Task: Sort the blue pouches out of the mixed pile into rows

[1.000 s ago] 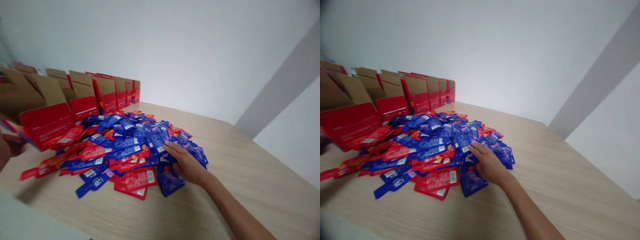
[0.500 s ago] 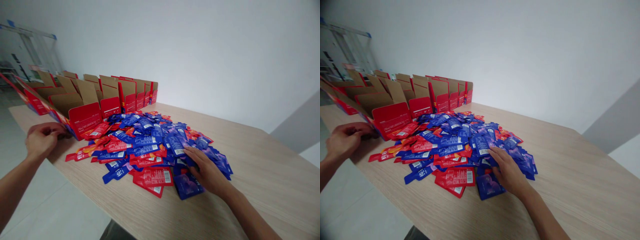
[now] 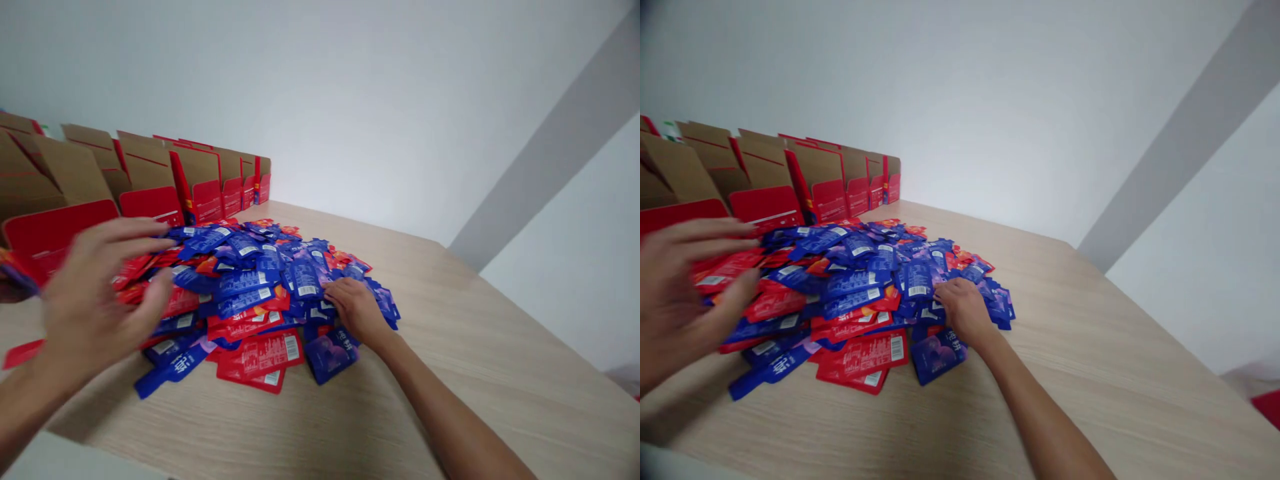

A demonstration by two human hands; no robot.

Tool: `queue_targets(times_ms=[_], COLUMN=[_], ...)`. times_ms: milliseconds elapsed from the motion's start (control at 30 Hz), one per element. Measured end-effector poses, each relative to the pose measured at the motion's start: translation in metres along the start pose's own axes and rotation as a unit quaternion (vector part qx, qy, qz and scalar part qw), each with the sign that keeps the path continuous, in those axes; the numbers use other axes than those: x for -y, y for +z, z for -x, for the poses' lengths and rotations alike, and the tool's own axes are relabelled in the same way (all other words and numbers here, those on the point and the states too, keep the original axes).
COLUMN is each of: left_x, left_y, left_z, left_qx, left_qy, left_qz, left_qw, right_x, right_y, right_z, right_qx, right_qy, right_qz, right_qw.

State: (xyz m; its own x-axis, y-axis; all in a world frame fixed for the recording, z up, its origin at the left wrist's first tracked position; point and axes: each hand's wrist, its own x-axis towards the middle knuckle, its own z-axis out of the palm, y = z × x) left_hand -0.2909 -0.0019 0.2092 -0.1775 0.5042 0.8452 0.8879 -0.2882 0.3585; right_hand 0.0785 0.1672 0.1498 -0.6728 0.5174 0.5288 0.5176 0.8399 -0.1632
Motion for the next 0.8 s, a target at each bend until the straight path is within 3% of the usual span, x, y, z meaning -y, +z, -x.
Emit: queue_targets(times_ms=[67, 133, 200, 333, 467, 567, 667, 733, 800], left_x=[-0.040, -0.068, -0.086, -0.105, -0.115, -0.116, -0.116, -0.119, -0.123], left_y=[0.044, 0.090, 0.129, 0.178, 0.189, 0.185, 0.177, 0.172, 0.169], left_z=[-0.012, -0.023, -0.036, -0.054, -0.052, -0.038, -0.023, -0.016, -0.012], left_qx=[0.126, 0.241, 0.329, 0.347, 0.342, 0.326, 0.312, 0.308, 0.311], left_qy=[0.123, 0.127, 0.080, 0.056, -0.010, -0.102, -0.214, -0.280, -0.328], left_qz=[0.049, 0.101, 0.169, 0.230, 0.308, 0.380, 0.451, 0.482, 0.501], left_qw=[0.983, 0.957, 0.926, 0.908, 0.888, 0.859, 0.808, 0.771, 0.738], right_x=[-0.004, -0.007, -0.008, 0.001, 0.022, 0.035, 0.042, 0.042, 0.040], right_y=[-0.002, -0.007, -0.016, -0.039, -0.059, -0.060, -0.046, -0.031, -0.017], right_z=[-0.007, -0.014, -0.020, -0.033, -0.037, -0.012, 0.032, 0.059, 0.075], right_qx=[-0.024, -0.059, -0.103, -0.170, -0.209, -0.218, -0.051, 0.060, 0.099], right_qy=[0.016, 0.031, 0.045, 0.061, 0.039, 0.103, 0.229, 0.284, 0.315], right_qz=[0.005, 0.008, 0.008, 0.003, -0.041, -0.050, 0.011, 0.067, 0.100], right_qw=[1.000, 0.998, 0.994, 0.984, 0.976, 0.969, 0.972, 0.955, 0.939])
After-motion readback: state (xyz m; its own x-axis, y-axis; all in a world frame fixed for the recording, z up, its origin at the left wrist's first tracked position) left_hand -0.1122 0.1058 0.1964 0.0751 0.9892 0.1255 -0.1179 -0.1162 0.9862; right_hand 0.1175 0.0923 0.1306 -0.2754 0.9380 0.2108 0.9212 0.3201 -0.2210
